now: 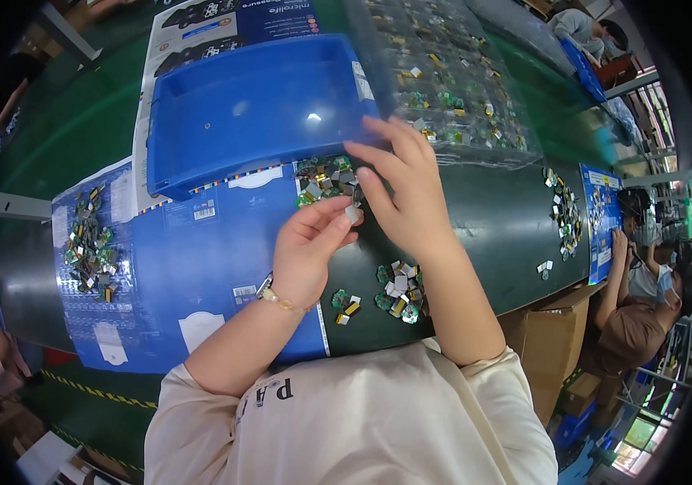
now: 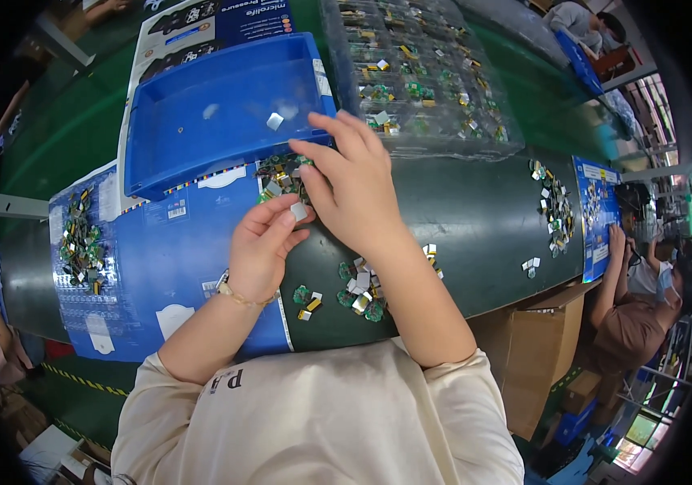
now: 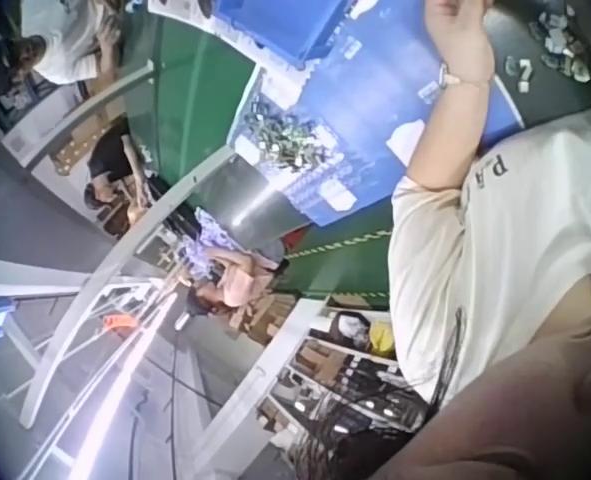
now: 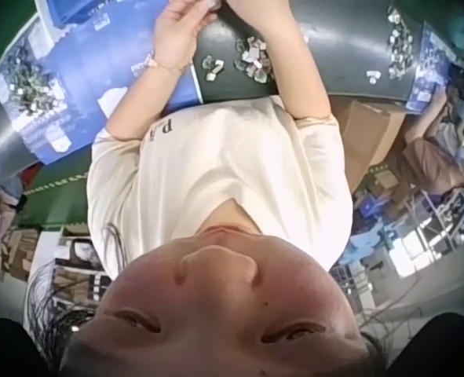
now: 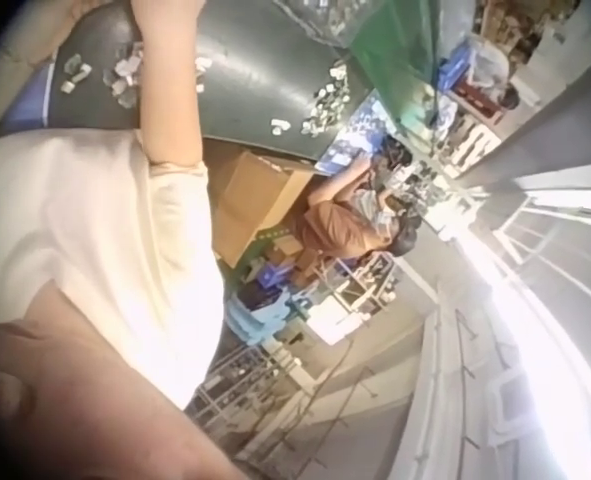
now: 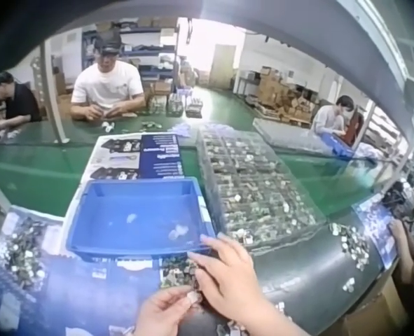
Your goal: Assembling small white parts onto green circuit boards at a manufacturing workbench.
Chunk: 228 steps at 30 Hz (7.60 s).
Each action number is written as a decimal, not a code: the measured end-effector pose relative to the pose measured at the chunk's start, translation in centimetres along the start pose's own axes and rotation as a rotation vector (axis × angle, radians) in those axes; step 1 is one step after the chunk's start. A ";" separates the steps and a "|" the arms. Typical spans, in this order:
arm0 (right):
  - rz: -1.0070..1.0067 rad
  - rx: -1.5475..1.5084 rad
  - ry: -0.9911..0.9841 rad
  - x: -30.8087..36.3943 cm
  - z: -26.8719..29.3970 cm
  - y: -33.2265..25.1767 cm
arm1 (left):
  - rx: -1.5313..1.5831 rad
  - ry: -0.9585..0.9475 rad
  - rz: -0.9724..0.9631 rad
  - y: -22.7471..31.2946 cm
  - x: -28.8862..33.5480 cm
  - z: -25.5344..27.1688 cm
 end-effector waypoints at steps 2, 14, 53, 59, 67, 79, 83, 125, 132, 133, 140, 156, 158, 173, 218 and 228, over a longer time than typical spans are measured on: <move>0.052 -0.134 -0.030 0.8 0.5 0.2 | -0.070 -0.111 -0.052 0.2 0.2 0.0; -0.452 -0.665 -0.170 8.3 4.0 1.6 | -0.023 -0.553 0.362 1.0 0.4 0.0; -0.663 -0.798 -0.328 10.4 3.2 1.5 | -0.272 -0.495 0.363 -0.7 1.1 -0.9; -0.720 -0.779 -0.339 9.9 3.4 1.2 | -0.209 -0.452 0.390 -0.9 1.1 -0.7; -0.740 -0.781 -0.327 10.1 3.0 1.1 | -0.136 -0.427 0.400 -1.1 1.0 -0.4; -0.668 -0.673 -0.235 10.3 2.6 0.7 | -0.114 -0.419 0.382 -1.5 0.8 -0.1; -0.641 -0.642 -0.231 10.2 2.6 0.7 | -0.111 -0.425 0.396 -1.4 0.9 -0.1; -0.566 -0.548 -0.150 10.1 2.2 0.1 | -0.102 -0.394 0.419 -1.5 0.9 -0.2; -0.633 -0.660 -0.174 10.6 2.1 0.1 | -0.082 -0.407 0.426 -1.5 1.0 -0.2; -0.632 -0.660 -0.174 10.7 2.1 0.2 | -0.083 -0.407 0.425 -1.5 1.0 -0.2; -0.662 -0.704 -0.167 10.8 2.1 0.2 | -0.073 -0.416 0.435 -1.6 1.1 -0.2; -0.711 -0.613 -0.266 10.4 2.0 0.5 | -0.255 -0.276 0.381 -1.3 1.1 -0.5; -0.719 -0.640 -0.240 10.3 1.8 0.6 | -0.367 -0.312 0.223 -1.6 1.5 -0.9; -0.294 -0.385 0.034 8.9 2.5 -0.7 | 0.000 -0.321 0.232 -1.4 1.1 0.0; 0.049 0.021 0.212 9.1 2.0 0.4 | 0.086 -0.343 0.273 -1.5 0.8 0.3; 0.099 0.026 0.214 9.6 2.9 0.0 | 0.027 -0.335 0.233 -1.6 1.2 0.1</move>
Point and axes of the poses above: each hand's wrist, its own x-axis away from the middle knuckle, its own z-axis out of the back of the hand, y = z × x, the point moved 1 cm from there along -x, towards the middle knuckle, and after that the axes turned 4 degrees about -z, right-handed, at the moved point
